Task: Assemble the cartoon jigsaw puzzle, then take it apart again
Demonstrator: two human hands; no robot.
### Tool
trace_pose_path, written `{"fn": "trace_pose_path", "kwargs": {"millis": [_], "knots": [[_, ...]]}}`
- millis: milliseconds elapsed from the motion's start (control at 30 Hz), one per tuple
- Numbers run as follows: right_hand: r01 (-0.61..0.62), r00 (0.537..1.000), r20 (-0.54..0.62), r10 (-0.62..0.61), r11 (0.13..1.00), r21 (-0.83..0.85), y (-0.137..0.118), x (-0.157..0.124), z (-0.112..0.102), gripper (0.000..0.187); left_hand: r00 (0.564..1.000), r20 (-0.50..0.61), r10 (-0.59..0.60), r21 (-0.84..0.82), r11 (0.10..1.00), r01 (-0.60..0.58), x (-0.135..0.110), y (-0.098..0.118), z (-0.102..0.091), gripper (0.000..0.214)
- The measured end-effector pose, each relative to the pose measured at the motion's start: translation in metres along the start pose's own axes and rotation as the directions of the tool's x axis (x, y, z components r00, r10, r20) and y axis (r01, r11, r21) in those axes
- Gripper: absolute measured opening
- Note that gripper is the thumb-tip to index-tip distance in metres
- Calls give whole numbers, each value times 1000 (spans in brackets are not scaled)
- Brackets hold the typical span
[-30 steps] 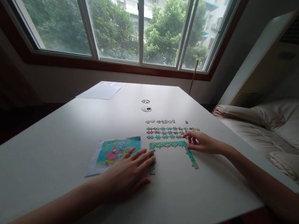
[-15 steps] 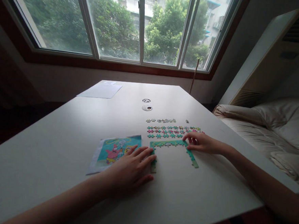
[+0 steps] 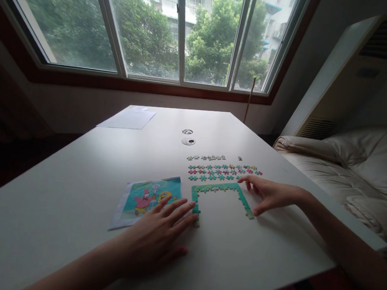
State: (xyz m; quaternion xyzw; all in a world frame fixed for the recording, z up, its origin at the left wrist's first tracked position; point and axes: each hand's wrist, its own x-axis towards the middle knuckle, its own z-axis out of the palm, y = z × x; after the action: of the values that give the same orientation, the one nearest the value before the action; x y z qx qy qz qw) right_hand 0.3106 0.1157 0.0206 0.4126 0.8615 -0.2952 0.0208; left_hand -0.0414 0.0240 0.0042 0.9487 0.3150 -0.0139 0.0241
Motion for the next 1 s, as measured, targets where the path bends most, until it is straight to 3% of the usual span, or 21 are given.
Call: {"fn": "trace_pose_path", "kwargs": {"millis": [233, 1000], "knots": [[23, 1000, 11, -22, 999, -24, -9, 1, 4, 93, 994, -46, 100, 28, 995, -98, 0, 4, -5, 47], [6, 1000, 9, -5, 999, -49, -10, 3, 4, 93, 982, -124, 141, 9, 990, -141, 0, 0, 2, 47]]}}
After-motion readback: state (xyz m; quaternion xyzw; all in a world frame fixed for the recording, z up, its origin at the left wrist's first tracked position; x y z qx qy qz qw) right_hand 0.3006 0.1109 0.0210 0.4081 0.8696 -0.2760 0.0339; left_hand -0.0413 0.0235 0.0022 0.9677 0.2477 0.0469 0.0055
